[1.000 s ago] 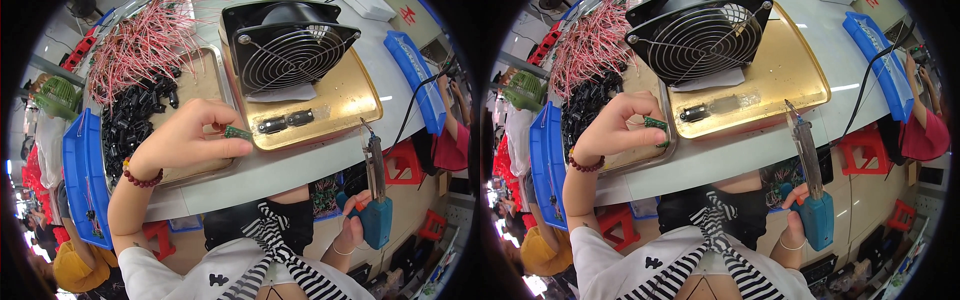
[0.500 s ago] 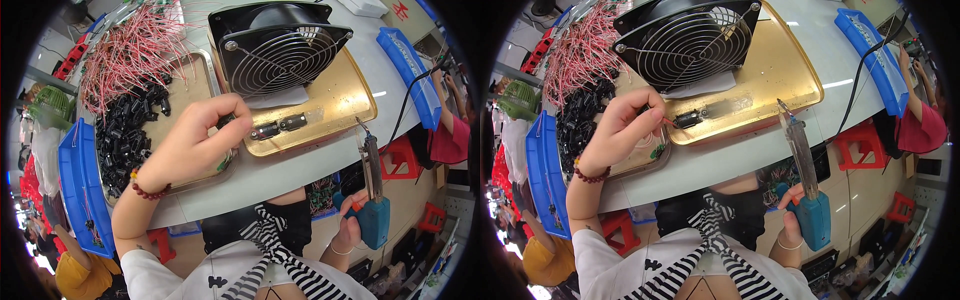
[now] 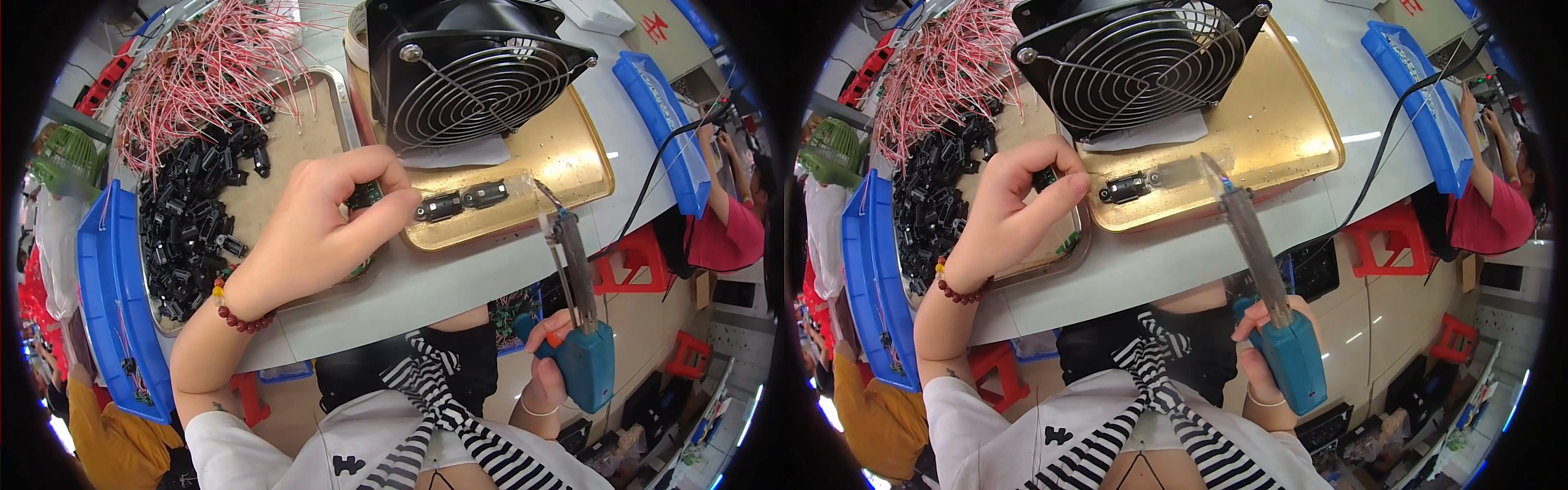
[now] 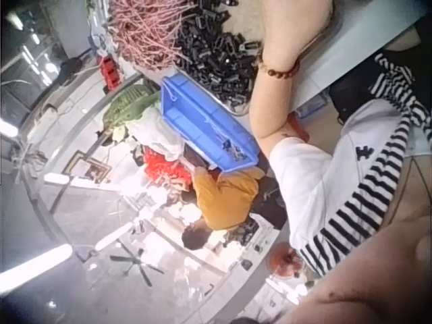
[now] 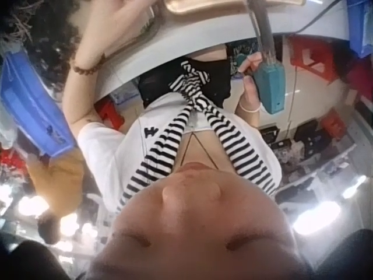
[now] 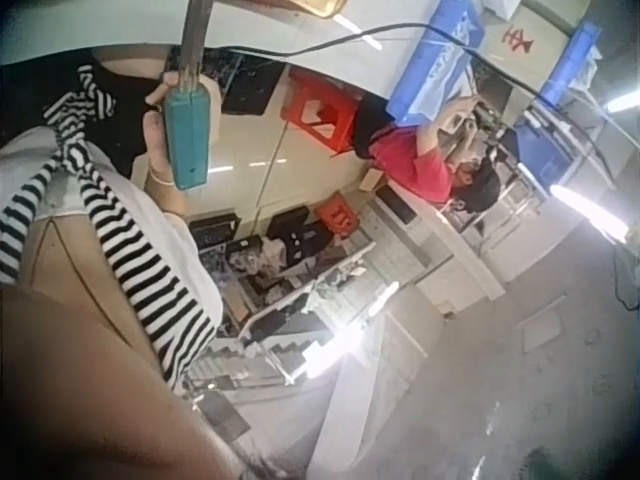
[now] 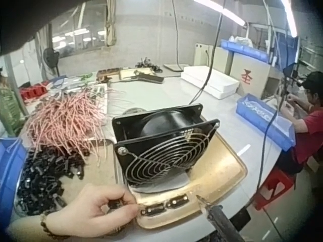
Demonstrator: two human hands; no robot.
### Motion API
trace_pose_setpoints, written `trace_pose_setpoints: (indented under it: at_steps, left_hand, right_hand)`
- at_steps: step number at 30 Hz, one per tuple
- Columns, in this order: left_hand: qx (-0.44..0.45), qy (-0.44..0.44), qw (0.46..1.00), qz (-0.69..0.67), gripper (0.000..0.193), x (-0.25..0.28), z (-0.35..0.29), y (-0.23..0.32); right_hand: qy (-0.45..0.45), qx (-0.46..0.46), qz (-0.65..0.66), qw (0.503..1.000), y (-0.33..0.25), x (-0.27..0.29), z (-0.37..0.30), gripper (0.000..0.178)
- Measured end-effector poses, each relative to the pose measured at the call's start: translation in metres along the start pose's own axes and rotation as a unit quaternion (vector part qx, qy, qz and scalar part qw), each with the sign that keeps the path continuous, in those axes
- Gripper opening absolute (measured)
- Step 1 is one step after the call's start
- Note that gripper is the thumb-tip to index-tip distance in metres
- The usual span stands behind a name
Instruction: The person solders wires and electronic components onto small circuit boards using a soldering iron at a factory workbench.
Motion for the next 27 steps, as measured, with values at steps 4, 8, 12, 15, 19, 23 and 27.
trace_pose_setpoints:
  at_steps: [4, 8, 12, 15, 19, 23, 27]
  left_hand:
    - [0.008, 0.002, 0.995, 0.096, 0.009, -0.001, -0.003, 0.004]
    - [-0.092, 0.08, 0.975, 0.188, 0.005, 0.0, -0.005, 0.016]
    - [-0.101, 0.082, 0.97, 0.207, 0.005, -0.001, -0.005, 0.017]
    - [-0.127, 0.102, 0.955, 0.249, 0.005, 0.0, -0.008, 0.022]
    - [-0.147, 0.112, 0.946, 0.265, 0.006, 0.0, -0.01, 0.024]
    - [-0.154, 0.121, 0.943, 0.268, 0.007, 0.0, -0.011, 0.024]
    - [-0.16, 0.127, 0.94, 0.273, 0.007, -0.001, -0.011, 0.025]
  right_hand:
    - [-0.03, 0.008, -0.01, 0.999, 0.003, -0.008, -0.005, 0.038]
    - [-0.041, -0.022, -0.038, 0.998, 0.006, -0.012, -0.009, 0.034]
    - [-0.044, -0.032, -0.053, 0.997, 0.009, -0.015, -0.011, 0.031]
    - [-0.057, -0.022, -0.051, 0.997, 0.012, -0.013, -0.014, 0.028]
    - [-0.078, -0.038, -0.082, 0.993, 0.015, -0.014, -0.017, 0.026]
    - [-0.064, -0.059, -0.086, 0.992, 0.018, -0.011, -0.021, 0.025]
    - [-0.071, -0.051, -0.1, 0.991, 0.018, -0.012, -0.02, 0.025]
Point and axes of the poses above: each hand's wrist, its own z-axis towards the middle knuckle, its own x-axis out of the back of the hand, y = z × x, the point moved 7 cm from there along z, towards the middle knuckle, and after that the axes turned 11 degrees about z, right-handed, at the moved point
